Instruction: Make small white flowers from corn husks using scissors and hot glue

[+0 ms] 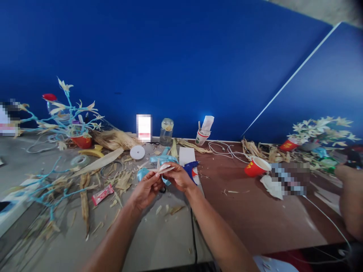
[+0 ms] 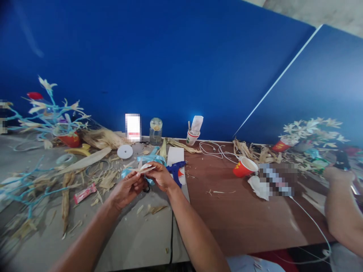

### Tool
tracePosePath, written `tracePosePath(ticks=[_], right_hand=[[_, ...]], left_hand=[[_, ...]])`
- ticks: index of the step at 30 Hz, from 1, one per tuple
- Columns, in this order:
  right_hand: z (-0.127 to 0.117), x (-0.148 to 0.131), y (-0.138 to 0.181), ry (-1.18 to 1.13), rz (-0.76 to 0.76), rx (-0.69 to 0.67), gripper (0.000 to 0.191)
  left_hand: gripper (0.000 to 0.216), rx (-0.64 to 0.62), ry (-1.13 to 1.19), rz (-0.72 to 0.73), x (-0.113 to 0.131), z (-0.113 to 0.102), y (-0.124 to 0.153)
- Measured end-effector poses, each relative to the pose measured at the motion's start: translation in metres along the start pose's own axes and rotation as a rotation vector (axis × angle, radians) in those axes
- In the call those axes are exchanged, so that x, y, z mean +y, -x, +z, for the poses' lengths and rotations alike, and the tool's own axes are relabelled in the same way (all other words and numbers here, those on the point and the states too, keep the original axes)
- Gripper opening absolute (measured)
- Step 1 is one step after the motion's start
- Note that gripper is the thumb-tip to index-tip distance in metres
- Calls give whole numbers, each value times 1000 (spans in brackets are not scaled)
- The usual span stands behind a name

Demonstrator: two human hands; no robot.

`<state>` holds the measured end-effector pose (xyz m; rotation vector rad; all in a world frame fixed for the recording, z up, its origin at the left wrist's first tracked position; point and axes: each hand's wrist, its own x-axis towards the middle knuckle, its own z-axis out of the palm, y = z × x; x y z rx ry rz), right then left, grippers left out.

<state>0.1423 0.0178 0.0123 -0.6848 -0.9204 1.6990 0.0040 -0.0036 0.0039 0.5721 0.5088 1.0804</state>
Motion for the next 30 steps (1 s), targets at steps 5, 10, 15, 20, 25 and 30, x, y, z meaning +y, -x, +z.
tracePosePath(ticks=[5, 10, 15, 20, 25, 30], right_hand=[[1, -1, 1, -121, 18, 46, 29], [8, 5, 2, -58, -35, 18, 22], [21, 10, 2, 139, -154, 162, 16], [25, 6, 4, 239, -166, 264, 10], [19, 5, 3, 319, -133, 253, 8], [12, 7, 1, 386, -117, 213, 5]], left_hand=[[18, 85, 4, 108, 4, 3, -1], [20, 181, -44, 165, 2, 3, -4], [22, 191, -123, 219, -3, 3, -7], [23, 157, -185, 254, -4, 3, -7], [30, 139, -198, 214, -5, 4, -4], [28, 124, -194, 147, -3, 6, -2]])
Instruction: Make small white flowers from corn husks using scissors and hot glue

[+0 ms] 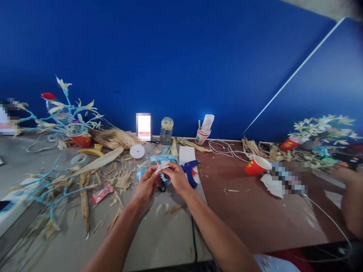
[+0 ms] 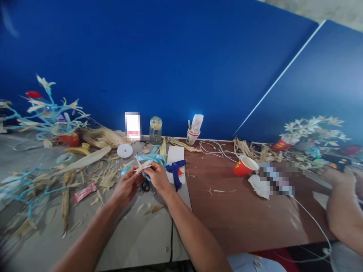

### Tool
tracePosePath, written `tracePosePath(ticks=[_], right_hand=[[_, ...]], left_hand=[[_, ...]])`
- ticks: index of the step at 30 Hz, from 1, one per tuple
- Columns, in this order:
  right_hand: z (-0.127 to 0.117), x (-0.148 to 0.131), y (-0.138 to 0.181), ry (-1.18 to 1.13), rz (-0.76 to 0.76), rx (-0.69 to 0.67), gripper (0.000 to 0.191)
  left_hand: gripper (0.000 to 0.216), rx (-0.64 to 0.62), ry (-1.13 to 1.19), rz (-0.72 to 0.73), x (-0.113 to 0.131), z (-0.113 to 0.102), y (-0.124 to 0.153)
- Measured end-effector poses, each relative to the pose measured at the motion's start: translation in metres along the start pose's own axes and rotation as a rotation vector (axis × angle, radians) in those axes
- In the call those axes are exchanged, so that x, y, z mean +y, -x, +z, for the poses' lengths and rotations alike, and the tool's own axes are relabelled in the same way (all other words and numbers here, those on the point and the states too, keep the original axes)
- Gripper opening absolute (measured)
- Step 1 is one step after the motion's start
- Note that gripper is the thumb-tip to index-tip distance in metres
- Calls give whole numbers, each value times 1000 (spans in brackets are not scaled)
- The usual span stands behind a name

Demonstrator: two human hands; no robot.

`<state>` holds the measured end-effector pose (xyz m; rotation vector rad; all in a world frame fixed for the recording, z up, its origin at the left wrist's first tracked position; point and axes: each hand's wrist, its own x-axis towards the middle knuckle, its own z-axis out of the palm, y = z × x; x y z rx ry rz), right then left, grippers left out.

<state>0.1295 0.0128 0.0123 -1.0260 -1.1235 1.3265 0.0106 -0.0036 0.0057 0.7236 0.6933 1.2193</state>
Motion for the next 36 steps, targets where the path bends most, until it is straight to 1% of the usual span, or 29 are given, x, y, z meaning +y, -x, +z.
tracePosePath(ticks=[3, 8, 13, 17, 20, 23, 26, 31, 36], right_hand=[[0, -1, 0, 24, -5, -18, 7], [0, -4, 1, 39, -1, 1, 5], [-1, -6, 1, 20, 0, -5, 4], [0, -8, 1, -28, 21, -11, 3], [-1, -9, 1, -129, 70, -41, 6], [-5, -11, 0, -277, 168, -91, 13], [-9, -12, -1, -360, 244, -149, 19], [-11, -17, -2, -369, 267, -183, 20], [-13, -20, -2, -340, 279, -197, 20]], left_hand=[[27, 1, 35, -8, 4, 2, 0], [27, 12, 68, -32, 8, 4, 1], [25, 31, 69, -58, 4, -2, -2], [24, 17, 97, -56, 2, -6, -4], [23, -12, 100, -50, 3, -6, -3], [22, -32, 88, -61, 6, -5, 0], [20, -78, 56, -76, 8, -5, 2], [19, -194, 34, -96, 7, -8, 3], [24, -191, 39, -136, 8, -9, 3]])
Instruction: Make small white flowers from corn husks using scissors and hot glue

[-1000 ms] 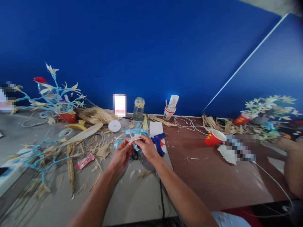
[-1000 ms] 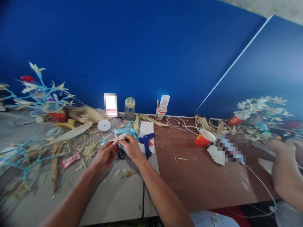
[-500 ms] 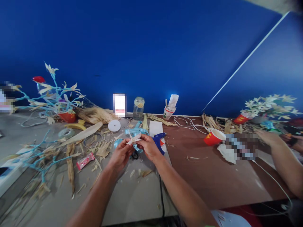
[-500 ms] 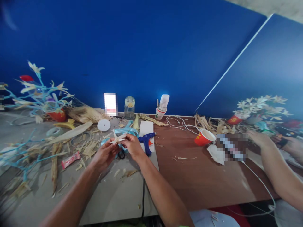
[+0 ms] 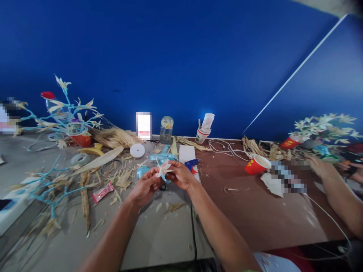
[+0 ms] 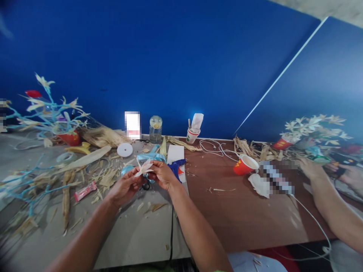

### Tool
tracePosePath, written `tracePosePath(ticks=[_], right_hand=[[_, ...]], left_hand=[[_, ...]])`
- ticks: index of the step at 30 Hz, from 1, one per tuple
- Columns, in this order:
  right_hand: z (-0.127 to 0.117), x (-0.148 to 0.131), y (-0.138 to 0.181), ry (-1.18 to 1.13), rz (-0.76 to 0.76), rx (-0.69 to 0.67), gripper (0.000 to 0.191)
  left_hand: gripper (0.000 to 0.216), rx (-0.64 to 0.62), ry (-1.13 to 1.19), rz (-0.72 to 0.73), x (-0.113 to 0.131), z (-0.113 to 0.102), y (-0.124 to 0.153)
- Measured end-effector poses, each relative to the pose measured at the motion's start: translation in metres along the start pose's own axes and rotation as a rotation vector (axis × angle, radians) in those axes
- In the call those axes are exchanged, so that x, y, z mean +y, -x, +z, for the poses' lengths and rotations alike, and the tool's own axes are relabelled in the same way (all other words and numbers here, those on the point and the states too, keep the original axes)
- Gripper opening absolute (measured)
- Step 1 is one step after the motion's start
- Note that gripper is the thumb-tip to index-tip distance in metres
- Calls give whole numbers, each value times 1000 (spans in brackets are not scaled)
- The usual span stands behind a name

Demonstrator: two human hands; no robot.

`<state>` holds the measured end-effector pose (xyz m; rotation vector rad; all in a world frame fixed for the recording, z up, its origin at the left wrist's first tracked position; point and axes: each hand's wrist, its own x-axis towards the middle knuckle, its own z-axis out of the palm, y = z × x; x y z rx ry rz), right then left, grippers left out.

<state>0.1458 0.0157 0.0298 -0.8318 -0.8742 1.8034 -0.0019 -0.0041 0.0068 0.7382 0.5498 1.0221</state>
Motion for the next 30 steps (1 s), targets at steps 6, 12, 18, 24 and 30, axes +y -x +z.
tracePosePath(ticks=[6, 12, 18, 24, 30], right_hand=[[1, -1, 2, 80, -70, 6, 20], [4, 2, 1, 116, -150, 63, 17], [3, 8, -4, 119, -214, 121, 16], [1, 13, -8, 119, -286, 152, 9], [3, 13, -5, 114, -269, 130, 9]], left_hand=[[22, 7, -6, -24, 2, 0, 0], [21, 6, 14, -17, 0, -3, -1], [23, 25, 47, -27, 1, -1, -1], [26, -15, 23, -19, 3, 3, 1], [25, -16, 59, -11, 0, 2, 1]])
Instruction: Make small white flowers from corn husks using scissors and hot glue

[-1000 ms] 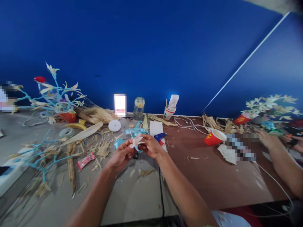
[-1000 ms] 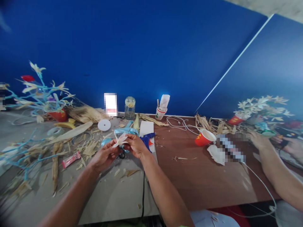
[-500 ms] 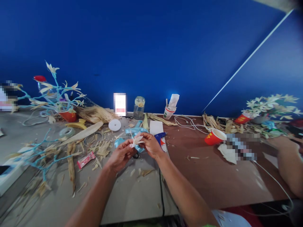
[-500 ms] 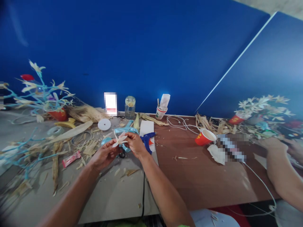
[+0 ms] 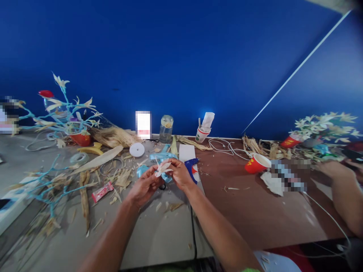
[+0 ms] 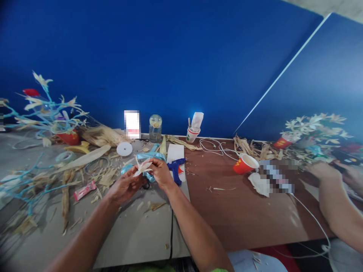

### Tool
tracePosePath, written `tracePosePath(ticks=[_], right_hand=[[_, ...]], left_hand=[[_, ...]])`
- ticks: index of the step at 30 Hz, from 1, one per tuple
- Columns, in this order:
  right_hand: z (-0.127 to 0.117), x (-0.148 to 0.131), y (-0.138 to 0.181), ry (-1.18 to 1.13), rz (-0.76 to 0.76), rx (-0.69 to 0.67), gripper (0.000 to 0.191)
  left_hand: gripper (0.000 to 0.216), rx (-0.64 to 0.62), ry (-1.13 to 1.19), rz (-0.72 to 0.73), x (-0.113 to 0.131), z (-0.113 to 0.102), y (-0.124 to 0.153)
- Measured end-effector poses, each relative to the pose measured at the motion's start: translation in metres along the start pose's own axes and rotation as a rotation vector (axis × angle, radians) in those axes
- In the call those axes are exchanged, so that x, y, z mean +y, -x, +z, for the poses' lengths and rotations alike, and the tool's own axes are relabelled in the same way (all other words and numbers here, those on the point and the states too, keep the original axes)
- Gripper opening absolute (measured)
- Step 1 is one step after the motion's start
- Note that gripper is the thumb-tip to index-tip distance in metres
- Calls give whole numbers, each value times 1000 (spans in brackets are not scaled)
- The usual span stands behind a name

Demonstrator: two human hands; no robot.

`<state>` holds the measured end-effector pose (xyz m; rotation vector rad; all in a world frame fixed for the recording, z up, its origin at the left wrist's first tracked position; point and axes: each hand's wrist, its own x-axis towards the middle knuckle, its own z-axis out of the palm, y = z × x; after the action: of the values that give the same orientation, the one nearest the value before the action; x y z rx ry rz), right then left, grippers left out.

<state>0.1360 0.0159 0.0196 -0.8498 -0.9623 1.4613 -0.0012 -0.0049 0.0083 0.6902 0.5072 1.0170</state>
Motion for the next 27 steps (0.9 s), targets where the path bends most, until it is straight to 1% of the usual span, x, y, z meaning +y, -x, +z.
tracePosePath(ticks=[7, 11, 16, 21, 24, 27], right_hand=[[-1, -2, 2, -41, 73, -33, 11], [-1, -1, 2, -55, 118, -13, 14], [-3, 0, -1, -186, 101, -4, 18], [-8, 0, -5, -271, 125, 20, 26], [-11, 0, -6, -257, 111, 45, 33], [-12, 2, -7, -184, 87, 72, 33]], left_hand=[[18, 35, -7, 14, 0, -3, -2], [17, 68, -6, 21, 0, -4, -3], [21, 82, 32, 26, -1, -6, -5], [21, 94, 75, 38, -3, -10, -6], [20, 98, 105, 49, -4, -12, -7], [20, 98, 108, 70, -2, -12, -8]])
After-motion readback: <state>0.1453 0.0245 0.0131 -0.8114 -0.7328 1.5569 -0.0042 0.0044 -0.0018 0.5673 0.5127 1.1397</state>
